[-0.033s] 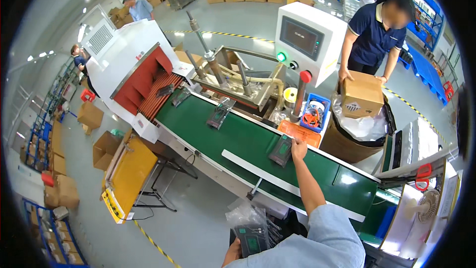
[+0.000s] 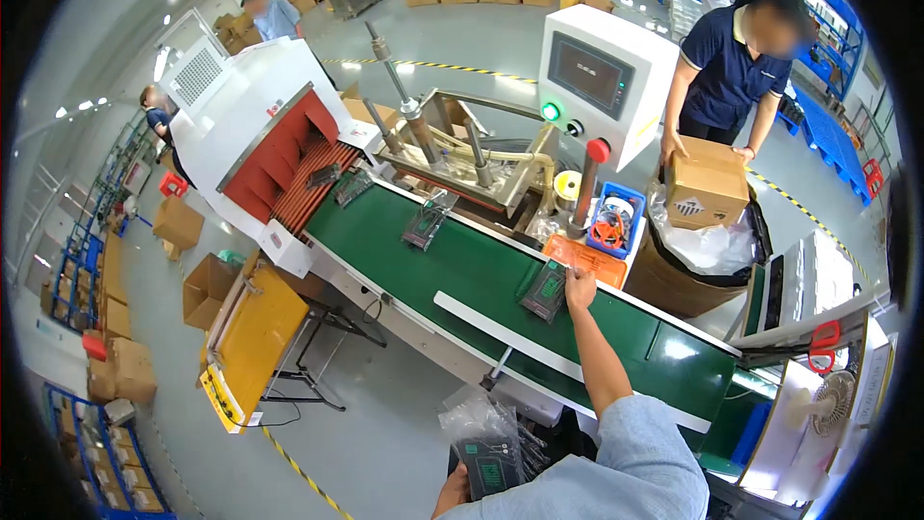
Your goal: The person places small green circuit boards into clear plastic bags and positions them on a moving conveyor belt. They repeatedly pick up boards, insert them into bags, and place the bags on the belt for downstream processing.
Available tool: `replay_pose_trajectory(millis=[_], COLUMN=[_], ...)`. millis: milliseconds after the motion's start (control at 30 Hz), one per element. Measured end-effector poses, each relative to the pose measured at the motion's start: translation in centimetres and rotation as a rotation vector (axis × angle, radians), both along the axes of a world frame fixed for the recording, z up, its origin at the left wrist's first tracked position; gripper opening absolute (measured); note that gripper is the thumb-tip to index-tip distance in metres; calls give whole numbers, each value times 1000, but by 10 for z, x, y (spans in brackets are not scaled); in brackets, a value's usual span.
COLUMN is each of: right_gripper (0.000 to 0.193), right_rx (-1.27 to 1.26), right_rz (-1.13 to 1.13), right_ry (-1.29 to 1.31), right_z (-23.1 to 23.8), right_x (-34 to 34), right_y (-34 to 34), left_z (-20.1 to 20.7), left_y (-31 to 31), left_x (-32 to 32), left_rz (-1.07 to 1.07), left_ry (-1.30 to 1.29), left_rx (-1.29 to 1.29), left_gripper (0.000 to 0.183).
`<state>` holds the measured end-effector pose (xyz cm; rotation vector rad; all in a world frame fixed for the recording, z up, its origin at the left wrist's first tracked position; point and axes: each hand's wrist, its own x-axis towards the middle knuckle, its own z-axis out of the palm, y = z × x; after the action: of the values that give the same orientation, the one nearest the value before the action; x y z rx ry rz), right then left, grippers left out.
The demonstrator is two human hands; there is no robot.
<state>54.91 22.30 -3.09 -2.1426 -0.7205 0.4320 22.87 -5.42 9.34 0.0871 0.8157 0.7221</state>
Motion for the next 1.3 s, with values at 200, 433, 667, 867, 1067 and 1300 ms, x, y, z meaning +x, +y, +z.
replay_pose_trajectory(millis=[200,433,667,867,1067,1300], right_gripper=[28,48,29,33,34,32], right_rx=[16,166,330,15,-59,-41], right_rz=[88,85,478,1260,1246,1363], right_ry=[-33,358,843,790,536,555], right_z=[-6,28,76,204,239,226], right_x=[-34,-84,-115,-132,-162,-199], right_y=[42,71,29,-129,-156,-40], left_z=[6,10,10,12,11,-8], left_y=[13,21,30,28,27,69], left_x=[-17,-39,-57,-68,-77,-119], left_rz=[85,150,155,197,236,291], left_ry=[42,66,59,60,58,72], left_rx=[-27,-33,-12,8,10,-39], left_gripper=[94,93,92,92,91,90])
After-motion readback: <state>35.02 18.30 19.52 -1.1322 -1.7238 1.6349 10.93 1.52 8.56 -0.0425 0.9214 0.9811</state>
